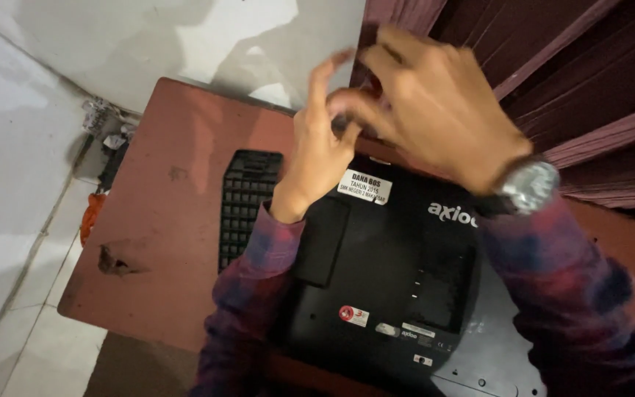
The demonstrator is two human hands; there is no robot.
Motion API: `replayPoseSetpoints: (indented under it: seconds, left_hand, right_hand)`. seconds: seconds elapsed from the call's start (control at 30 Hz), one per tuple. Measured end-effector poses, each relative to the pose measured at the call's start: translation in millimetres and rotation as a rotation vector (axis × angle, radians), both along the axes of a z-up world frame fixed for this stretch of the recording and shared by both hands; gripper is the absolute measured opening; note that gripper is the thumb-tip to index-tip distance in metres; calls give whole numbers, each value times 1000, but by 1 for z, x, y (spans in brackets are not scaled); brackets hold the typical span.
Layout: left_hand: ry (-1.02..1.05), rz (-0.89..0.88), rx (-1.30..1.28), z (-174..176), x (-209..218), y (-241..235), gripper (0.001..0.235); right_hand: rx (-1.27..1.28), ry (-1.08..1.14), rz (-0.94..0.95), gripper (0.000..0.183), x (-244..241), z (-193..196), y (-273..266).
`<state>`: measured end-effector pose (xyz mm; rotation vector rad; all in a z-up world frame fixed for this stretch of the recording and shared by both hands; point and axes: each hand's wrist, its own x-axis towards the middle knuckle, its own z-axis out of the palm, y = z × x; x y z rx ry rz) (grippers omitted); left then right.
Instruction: The person uses a screwdriver to remove screws from the back of a black computer monitor. They then detach a plastic cover from the back of the monitor and place it on the table.
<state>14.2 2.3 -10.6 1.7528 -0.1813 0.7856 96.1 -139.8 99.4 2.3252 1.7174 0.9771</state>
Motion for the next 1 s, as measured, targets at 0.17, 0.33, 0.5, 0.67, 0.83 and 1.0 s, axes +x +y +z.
replayPoseSetpoints:
  seconds: [0.17,0.33,0.5,0.67,0.83,1.0]
  left_hand:
    - [54,-210,-3,9,-8,6,76]
    - [18,80,28,7,-2,-4,67]
    - [86,-33,-23,14,-8,4,57]
    - [-15,-32,52,2,-1,2,81]
    - [-37,7,-25,-5,-1,1,75]
    - [14,-159,11,-3,-1,6,69]
  right_hand:
    - [10,594,364,11,-9,20,-3]
    - [56,184,133,40,12,-12,1]
    - [57,672,293,19,-9,17,-1]
    - [28,240,141,43,17,-10,3]
    - [78,249,105,53,-2,-3,10]
    - [9,503,328,6,-3,10,2]
